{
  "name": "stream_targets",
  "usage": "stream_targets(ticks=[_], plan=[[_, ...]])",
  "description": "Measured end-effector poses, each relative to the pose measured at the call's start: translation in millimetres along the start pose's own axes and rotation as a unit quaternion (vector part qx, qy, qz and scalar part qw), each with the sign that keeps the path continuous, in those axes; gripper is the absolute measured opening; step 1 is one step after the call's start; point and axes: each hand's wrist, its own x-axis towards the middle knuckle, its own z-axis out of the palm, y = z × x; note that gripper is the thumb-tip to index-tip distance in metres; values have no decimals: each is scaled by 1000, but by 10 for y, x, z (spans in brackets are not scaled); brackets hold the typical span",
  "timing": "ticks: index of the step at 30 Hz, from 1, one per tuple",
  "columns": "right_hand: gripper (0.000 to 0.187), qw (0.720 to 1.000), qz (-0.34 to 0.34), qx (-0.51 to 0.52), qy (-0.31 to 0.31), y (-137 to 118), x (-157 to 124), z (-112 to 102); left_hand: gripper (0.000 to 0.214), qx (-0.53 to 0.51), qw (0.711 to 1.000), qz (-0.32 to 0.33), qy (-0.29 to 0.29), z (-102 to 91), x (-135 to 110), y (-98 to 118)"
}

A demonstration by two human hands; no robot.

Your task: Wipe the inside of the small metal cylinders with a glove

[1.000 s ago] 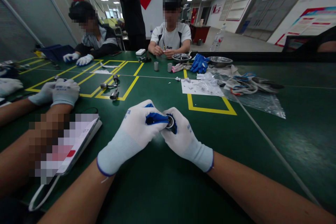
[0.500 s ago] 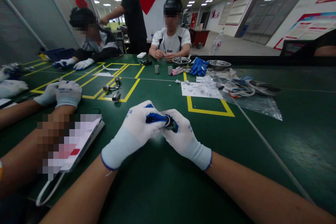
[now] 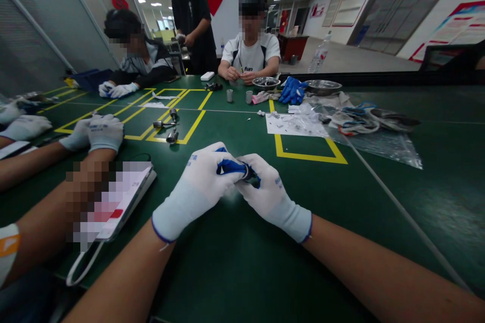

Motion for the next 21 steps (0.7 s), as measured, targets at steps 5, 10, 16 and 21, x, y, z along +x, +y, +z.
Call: stream_targets(ticks=[5, 10, 16, 21], plan=[[18, 1000, 12, -3, -20, -12, -1, 0, 23, 37, 999, 15, -25, -7, -9, 15], [19, 999, 34, 4, -24, -24, 2, -11, 23, 71, 994, 71, -49, -18, -17, -30], [22, 995, 93, 45, 15, -9, 21, 12, 29, 40, 995, 90, -15, -32, -48, -22], [24, 987, 136, 79, 33, -21, 30, 50, 73, 27, 987, -29, 154, 10, 1, -177]])
